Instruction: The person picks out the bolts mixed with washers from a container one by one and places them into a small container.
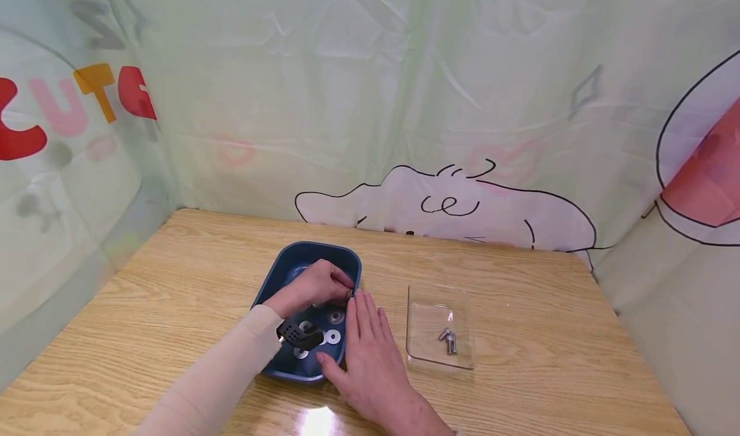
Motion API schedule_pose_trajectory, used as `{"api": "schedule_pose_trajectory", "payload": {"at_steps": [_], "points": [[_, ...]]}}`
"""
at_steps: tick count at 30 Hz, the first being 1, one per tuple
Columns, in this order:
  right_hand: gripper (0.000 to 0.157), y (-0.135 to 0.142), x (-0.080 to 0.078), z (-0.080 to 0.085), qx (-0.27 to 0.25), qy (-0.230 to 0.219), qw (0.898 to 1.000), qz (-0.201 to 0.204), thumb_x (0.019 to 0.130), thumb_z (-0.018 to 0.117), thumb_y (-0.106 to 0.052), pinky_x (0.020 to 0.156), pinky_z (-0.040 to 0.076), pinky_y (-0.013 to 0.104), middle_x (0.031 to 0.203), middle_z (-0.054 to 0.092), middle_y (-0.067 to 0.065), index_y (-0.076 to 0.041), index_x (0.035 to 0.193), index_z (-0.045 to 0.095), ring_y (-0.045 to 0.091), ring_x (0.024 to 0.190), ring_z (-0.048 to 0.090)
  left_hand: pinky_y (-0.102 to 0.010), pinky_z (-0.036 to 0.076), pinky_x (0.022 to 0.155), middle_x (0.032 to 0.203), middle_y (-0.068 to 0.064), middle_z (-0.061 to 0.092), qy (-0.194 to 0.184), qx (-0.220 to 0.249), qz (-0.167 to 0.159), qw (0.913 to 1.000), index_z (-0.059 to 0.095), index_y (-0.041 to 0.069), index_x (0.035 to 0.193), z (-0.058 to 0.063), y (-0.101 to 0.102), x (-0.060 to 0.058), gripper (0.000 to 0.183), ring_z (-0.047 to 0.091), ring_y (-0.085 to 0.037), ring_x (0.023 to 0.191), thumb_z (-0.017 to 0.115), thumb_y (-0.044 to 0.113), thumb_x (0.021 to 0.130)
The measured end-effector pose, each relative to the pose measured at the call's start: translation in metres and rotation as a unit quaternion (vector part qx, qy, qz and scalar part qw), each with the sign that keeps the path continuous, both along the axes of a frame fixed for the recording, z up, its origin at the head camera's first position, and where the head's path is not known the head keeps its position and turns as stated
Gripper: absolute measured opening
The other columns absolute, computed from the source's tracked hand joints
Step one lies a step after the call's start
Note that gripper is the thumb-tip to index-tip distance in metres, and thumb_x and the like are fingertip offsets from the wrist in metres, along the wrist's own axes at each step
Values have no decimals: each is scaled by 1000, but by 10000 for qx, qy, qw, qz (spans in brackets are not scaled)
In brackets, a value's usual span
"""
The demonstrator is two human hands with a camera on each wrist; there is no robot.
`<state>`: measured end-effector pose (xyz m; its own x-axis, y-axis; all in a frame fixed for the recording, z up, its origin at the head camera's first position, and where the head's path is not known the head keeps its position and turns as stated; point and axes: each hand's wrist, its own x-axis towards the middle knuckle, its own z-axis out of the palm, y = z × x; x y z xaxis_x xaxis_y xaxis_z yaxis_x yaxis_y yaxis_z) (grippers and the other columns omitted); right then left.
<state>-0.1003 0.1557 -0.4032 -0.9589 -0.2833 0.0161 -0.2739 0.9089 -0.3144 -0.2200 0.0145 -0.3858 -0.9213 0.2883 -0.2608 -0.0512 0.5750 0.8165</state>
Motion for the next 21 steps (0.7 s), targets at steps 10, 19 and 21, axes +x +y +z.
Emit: {"api": "schedule_pose_trajectory", "payload": {"at_steps": [10,19,21], "points": [[96,5,1,8,-182,6,9998,1,93,46,-69,126,12,52,168,2,8,-6,158,14,27,156,4,-42,58,92,93,-4,73,34,124,-52,9999,77,9,104,2,-9,0,14,70,-16,81,70,11,92],[96,20,4,16,-217,335,9992,-33,94,46,-68,125,14,54,168,5,11,-4,158,13,29,156,5,-44,55,98,96,-3,76,-58,434,-60,9990,76,11,106,14,-16,0,16,73,-14,84,70,14,92],[94,24,5,16,-251,438,9987,-57,94,49,-64,125,15,56,168,7,13,-2,157,15,31,156,7,-44,55,98,96,-3,76,-59,465,-75,9989,76,12,107,15,-17,0,16,73,-14,84,70,15,92]]}}
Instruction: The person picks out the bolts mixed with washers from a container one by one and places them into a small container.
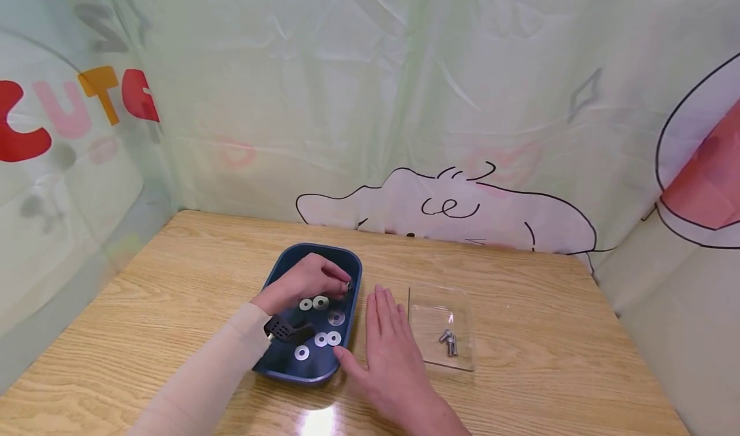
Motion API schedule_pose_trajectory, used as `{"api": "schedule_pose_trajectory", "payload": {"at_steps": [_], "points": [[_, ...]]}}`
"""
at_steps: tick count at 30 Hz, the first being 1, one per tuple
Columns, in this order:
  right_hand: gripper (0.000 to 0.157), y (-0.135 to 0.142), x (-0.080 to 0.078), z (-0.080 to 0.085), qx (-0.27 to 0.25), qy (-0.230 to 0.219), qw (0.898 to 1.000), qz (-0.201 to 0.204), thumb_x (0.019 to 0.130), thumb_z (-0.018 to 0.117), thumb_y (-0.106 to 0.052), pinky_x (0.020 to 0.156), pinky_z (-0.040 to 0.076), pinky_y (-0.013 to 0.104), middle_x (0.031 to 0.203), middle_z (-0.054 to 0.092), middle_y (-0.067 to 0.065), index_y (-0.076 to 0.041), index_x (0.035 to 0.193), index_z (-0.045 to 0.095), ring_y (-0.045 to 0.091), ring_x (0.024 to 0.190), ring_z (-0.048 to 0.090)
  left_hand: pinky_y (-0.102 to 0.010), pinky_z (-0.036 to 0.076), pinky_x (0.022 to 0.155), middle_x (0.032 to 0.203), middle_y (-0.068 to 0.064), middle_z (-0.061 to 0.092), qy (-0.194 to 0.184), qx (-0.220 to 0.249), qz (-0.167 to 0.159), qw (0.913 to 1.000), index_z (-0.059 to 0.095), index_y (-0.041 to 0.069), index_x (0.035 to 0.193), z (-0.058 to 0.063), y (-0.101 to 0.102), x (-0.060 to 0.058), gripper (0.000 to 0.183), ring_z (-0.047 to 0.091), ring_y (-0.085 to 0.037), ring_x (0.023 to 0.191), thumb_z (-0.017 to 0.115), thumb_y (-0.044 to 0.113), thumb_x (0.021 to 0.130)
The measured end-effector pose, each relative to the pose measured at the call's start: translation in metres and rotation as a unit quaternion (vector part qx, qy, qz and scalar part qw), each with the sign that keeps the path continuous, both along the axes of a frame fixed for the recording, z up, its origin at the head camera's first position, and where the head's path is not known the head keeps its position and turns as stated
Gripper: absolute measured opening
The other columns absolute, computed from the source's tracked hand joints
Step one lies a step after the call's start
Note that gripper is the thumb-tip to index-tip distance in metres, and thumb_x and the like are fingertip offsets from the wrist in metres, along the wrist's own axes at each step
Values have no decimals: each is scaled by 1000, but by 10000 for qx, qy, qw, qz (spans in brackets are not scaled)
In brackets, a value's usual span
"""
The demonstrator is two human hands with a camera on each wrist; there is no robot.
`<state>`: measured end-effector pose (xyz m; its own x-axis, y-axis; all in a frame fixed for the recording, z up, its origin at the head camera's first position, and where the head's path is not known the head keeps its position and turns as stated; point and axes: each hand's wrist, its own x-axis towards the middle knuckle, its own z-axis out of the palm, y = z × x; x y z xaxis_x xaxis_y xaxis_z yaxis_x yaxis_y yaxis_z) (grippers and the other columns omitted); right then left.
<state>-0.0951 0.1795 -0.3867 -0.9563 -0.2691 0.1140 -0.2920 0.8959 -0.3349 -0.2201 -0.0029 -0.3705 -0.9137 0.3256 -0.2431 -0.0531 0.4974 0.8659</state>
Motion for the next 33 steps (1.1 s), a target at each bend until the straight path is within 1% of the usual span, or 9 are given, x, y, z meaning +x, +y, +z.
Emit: {"api": "schedule_pose_trajectory", "payload": {"at_steps": [2,7,12,17,21,25,33], "points": [[93,5,1,1,-27,64,10000,-43,95,50,-62,124,16,56,167,7,14,-1,157,16,32,155,7,-43,56,98,97,-3,76,-2,42,3,10000,76,12,107,2,0,0,17,73,-14,85,70,16,92],[96,15,3,4,4,23,9997,-234,94,46,-67,124,16,57,168,6,13,-3,158,13,33,155,7,-43,55,98,99,0,75,22,122,-12,9999,76,15,109,8,0,1,18,72,-15,88,71,17,92],[96,25,3,5,16,166,9994,-317,95,43,-68,122,18,60,167,10,17,0,157,15,36,154,10,-43,55,99,100,1,74,-36,234,-66,9997,75,17,110,16,0,2,19,71,-16,91,71,20,92],[94,36,3,5,-54,224,9989,-419,96,51,-59,121,20,61,166,9,18,0,157,11,38,153,9,-44,54,101,102,0,73,-58,446,-139,9989,74,16,111,22,2,3,20,71,-16,92,71,19,92],[92,45,3,5,-76,348,9983,-464,96,56,-52,119,22,62,165,12,23,5,155,14,40,152,12,-43,54,100,102,0,73,-53,566,-218,9981,74,16,110,25,5,3,19,71,-16,92,71,18,92],[92,55,4,6,-38,332,9980,-542,97,54,-54,120,20,61,164,11,25,8,154,16,42,151,12,-43,55,99,102,-1,72,2,642,-319,9974,74,16,110,27,9,4,19,71,-15,91,71,17,91],[93,74,7,3,-33,340,9973,-655,99,49,-55,125,9,56,163,7,28,10,154,11,44,151,10,-44,54,100,100,1,74,-19,663,-454,9968,74,15,112,32,23,6,21,72,-15,92,72,17,91]]}}
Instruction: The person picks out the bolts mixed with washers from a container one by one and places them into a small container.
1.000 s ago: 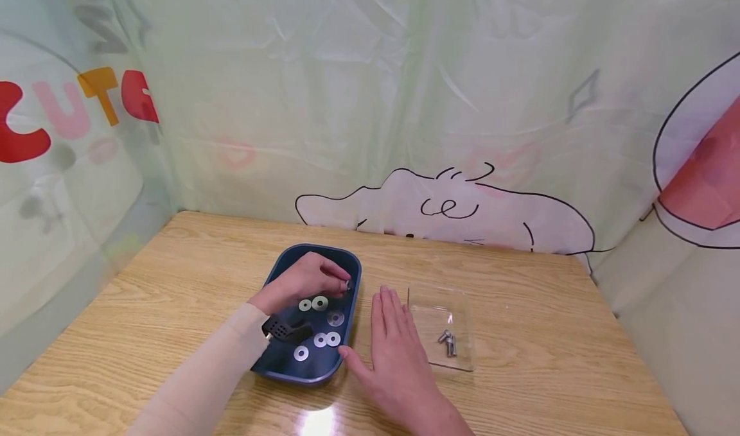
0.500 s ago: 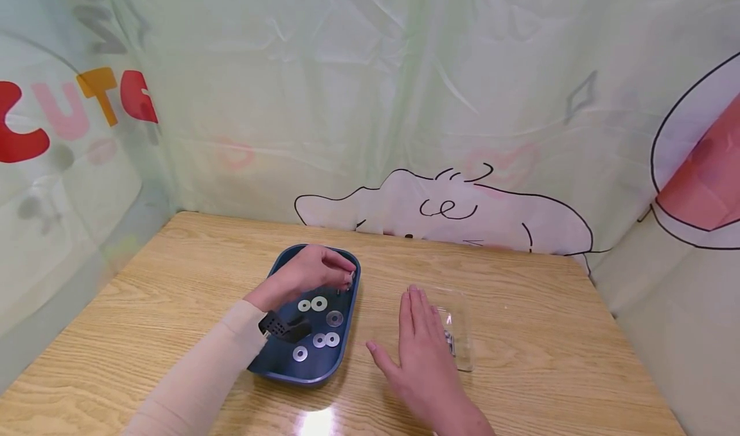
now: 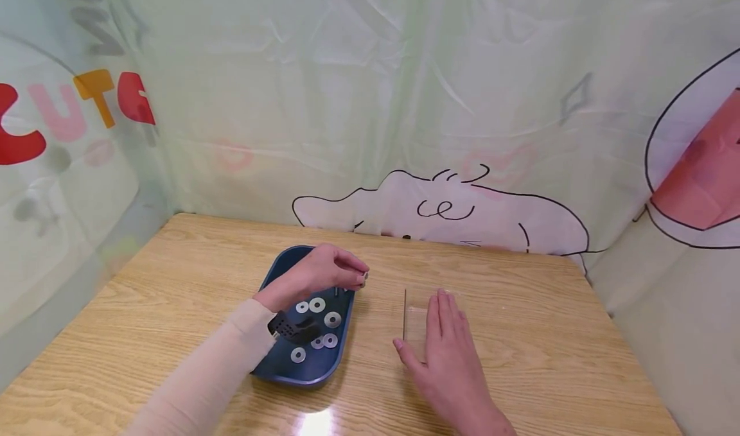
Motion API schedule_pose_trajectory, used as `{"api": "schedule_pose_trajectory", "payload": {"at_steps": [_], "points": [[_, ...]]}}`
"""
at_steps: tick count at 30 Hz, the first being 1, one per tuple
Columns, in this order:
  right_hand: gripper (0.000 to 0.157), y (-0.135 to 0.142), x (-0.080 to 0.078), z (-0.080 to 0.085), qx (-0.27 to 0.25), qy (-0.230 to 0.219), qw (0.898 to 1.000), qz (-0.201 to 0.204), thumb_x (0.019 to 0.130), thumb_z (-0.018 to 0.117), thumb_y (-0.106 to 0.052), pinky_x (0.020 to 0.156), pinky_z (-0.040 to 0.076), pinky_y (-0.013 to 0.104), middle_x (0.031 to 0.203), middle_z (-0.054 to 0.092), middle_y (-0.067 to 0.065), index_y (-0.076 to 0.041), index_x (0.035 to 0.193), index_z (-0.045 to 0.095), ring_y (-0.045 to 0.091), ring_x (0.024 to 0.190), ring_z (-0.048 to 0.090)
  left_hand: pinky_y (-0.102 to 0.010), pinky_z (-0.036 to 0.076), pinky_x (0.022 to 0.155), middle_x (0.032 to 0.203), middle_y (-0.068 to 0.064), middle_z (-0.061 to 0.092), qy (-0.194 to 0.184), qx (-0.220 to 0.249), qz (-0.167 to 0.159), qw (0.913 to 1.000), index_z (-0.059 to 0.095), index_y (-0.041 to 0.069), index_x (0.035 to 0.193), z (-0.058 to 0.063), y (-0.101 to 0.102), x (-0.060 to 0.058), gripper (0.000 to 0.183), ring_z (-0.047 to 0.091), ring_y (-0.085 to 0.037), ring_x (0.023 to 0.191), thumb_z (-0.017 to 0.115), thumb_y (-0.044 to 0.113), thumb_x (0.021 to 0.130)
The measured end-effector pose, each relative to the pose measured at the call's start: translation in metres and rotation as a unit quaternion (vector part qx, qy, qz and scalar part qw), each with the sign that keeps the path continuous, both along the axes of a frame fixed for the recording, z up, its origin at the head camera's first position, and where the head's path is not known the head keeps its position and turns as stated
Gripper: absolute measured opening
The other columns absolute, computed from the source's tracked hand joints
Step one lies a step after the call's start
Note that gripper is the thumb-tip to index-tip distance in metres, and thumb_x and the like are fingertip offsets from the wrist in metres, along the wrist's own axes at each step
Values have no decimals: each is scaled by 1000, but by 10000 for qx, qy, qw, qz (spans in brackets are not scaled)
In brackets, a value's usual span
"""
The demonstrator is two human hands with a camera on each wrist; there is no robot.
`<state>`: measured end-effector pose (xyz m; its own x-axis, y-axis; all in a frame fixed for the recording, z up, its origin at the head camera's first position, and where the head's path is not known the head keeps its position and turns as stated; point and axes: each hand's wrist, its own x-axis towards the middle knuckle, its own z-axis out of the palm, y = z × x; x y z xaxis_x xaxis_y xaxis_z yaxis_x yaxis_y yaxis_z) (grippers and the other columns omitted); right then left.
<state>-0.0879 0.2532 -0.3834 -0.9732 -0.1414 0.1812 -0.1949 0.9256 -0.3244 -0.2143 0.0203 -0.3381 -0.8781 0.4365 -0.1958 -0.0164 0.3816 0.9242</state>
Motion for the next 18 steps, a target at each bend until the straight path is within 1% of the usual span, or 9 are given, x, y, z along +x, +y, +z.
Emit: {"api": "schedule_pose_trajectory", "payload": {"at_steps": [4,8,14,18], "points": [[94,8,1,-1,-24,-74,9999,-79,99,48,-55,125,5,55,163,7,30,12,153,10,45,151,8,-42,56,98,99,-1,74,-60,97,-84,9999,74,12,110,0,12,0,20,73,-15,91,72,15,90],[95,15,1,-3,-37,-162,9997,-155,99,47,-56,125,5,56,162,4,31,13,153,10,47,151,7,-37,58,94,96,-2,75,-49,85,-182,9998,74,9,108,-1,26,1,19,74,-14,87,72,13,90],[96,24,3,-6,-78,-231,9994,-260,99,47,-56,122,7,62,162,3,33,15,152,10,48,150,4,-31,59,89,95,-1,75,-131,143,-387,9991,74,6,109,-2,46,2,20,74,-12,82,72,12,90],[96,29,3,-9,-40,-220,9992,-343,99,49,-56,120,12,65,161,5,35,16,151,11,50,149,7,-34,58,93,95,-1,74,-194,239,-443,9985,74,6,107,-3,57,3,18,74,-13,83,72,11,90]]}}
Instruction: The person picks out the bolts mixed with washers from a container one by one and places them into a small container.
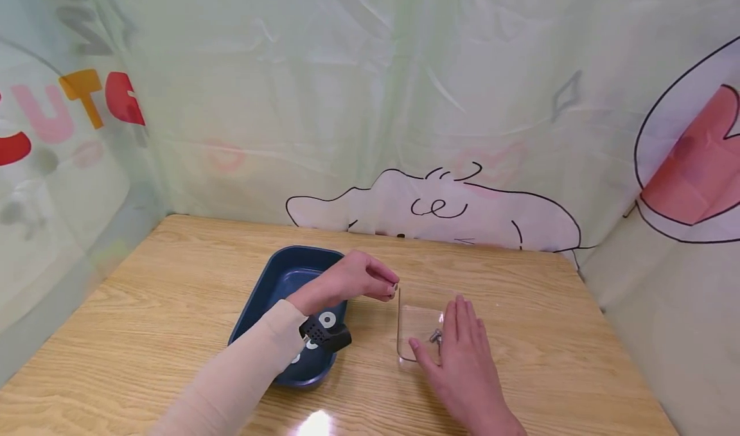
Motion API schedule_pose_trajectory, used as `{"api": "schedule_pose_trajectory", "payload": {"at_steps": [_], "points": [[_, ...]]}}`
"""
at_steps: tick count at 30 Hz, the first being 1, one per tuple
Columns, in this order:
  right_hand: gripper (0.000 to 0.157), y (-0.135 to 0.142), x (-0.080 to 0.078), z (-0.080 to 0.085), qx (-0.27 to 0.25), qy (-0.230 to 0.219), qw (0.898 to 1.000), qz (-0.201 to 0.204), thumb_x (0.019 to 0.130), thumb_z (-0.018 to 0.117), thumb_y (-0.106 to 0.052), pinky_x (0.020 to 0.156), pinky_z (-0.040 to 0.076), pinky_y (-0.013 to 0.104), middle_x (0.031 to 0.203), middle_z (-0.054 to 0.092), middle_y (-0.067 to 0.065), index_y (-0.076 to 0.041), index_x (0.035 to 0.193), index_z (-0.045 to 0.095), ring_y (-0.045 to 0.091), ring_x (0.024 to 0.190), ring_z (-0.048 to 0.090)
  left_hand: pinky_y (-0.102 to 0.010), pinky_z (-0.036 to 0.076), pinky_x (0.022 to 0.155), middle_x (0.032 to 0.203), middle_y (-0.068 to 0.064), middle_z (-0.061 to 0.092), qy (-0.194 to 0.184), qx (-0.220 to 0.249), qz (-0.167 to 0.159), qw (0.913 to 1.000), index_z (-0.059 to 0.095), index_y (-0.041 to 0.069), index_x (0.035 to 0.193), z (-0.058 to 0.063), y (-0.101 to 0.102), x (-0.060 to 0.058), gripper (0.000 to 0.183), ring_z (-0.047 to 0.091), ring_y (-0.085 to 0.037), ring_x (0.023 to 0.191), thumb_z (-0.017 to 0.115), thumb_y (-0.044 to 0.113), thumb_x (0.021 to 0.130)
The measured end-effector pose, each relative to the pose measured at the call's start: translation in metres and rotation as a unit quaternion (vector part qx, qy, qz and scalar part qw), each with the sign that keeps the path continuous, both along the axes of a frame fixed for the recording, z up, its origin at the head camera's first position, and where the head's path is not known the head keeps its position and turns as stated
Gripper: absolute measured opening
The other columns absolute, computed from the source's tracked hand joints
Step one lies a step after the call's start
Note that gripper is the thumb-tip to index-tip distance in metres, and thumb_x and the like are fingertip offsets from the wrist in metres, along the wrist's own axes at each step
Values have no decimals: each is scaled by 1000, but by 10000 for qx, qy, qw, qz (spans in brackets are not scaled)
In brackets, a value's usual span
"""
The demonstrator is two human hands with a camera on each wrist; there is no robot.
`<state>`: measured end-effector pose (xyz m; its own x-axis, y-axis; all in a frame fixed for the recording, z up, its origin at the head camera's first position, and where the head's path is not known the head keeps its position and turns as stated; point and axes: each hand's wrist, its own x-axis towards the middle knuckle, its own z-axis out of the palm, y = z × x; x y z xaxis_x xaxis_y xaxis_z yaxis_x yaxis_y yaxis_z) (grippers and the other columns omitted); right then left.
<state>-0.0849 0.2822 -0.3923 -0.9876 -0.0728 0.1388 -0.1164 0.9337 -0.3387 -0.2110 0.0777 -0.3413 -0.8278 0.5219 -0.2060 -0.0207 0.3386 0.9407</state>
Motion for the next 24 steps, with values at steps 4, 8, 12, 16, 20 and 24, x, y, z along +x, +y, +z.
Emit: {"api": "schedule_pose_trajectory", "payload": {"at_steps": [4,8,12,16,20,24], "points": [[96,5,-2,-4,48,-28,10000,-53,99,49,-55,117,15,68,159,6,37,18,150,12,52,148,9,-39,54,100,92,0,74,7,-66,-51,10000,75,8,106,-1,12,2,17,74,-13,82,72,11,90],[97,8,-2,-10,49,-125,9998,-116,99,48,-56,115,16,70,158,7,39,19,149,13,54,147,10,-38,56,98,89,1,74,48,-157,-64,9998,76,11,102,0,25,5,13,74,-12,81,73,11,89],[97,8,-1,-14,47,-181,9996,-191,99,47,-57,114,18,70,158,8,38,19,149,14,54,147,11,-34,58,92,88,0,74,17,-206,-64,9998,76,9,102,1,37,7,14,73,-12,78,73,9,88],[96,9,0,-16,46,-146,9997,-186,99,47,-56,115,17,70,159,7,38,19,149,13,53,147,10,-32,60,87,87,0,73,-19,-244,-109,9996,76,7,102,0,44,9,15,73,-12,77,74,7,87],[98,11,0,-17,50,-115,9997,-202,99,48,-56,116,14,70,158,6,39,19,149,10,54,147,8,-30,61,83,86,0,72,-21,-237,-174,9996,76,6,101,-4,50,10,14,72,-12,75,73,6,87],[100,13,0,-17,-8,-220,9994,-280,99,47,-57,116,12,71,158,5,40,19,149,7,55,147,7,-28,61,80,86,0,71,-30,-256,-207,9995,75,5,102,-7,55,11,15,72,-12,74,73,5,87]]}}
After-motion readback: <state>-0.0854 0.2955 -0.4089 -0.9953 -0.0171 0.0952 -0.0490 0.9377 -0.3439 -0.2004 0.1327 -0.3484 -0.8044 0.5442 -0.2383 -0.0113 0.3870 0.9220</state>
